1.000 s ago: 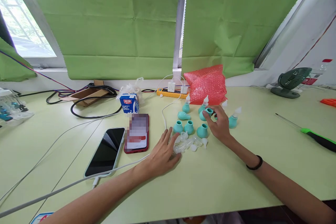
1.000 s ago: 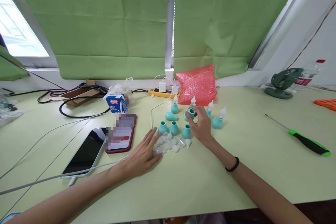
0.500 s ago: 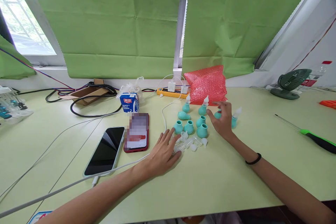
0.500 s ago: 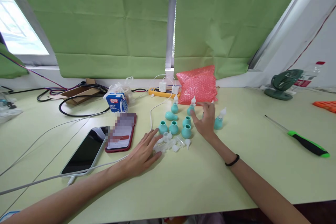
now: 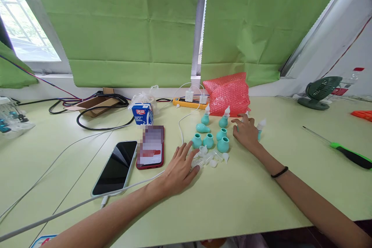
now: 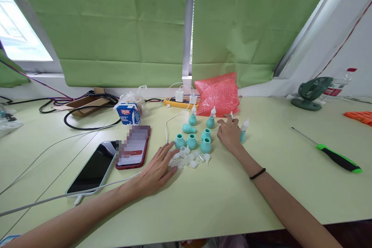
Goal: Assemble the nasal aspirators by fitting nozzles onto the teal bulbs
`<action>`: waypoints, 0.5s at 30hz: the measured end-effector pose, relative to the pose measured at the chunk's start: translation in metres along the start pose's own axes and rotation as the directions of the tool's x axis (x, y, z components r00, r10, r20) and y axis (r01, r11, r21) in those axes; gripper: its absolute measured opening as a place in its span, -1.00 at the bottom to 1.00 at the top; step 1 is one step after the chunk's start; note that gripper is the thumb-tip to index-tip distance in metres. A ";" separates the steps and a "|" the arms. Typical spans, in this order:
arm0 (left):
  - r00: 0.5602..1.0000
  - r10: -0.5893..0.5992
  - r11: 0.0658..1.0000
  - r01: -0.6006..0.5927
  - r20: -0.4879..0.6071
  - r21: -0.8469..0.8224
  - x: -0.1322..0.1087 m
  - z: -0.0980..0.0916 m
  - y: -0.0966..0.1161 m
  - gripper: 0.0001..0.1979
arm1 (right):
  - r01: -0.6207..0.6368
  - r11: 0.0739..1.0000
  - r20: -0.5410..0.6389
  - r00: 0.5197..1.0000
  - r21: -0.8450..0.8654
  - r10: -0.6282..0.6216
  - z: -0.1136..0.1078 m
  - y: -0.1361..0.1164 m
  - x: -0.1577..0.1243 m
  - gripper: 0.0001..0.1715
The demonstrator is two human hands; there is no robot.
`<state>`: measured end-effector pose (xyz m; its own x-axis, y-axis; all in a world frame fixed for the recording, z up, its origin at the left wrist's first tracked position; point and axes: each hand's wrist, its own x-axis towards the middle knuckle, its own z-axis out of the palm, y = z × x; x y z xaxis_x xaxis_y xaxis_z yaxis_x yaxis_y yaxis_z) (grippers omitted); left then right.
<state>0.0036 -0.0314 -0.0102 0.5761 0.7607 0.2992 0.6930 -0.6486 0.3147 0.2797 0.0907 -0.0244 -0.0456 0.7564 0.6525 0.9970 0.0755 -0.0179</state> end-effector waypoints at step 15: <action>0.981 0.055 0.988 -0.081 -0.188 -0.132 -0.002 -0.007 0.005 -0.72 | 0.623 0.743 -0.669 0.662 0.242 -0.338 -0.063 -0.048 -0.027 -0.80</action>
<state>0.0032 -0.0364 -0.0031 0.5212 0.7053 0.4804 0.5812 -0.7056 0.4054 0.2371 0.0258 0.0061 -0.3248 0.0411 0.9449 0.6976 0.6851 0.2100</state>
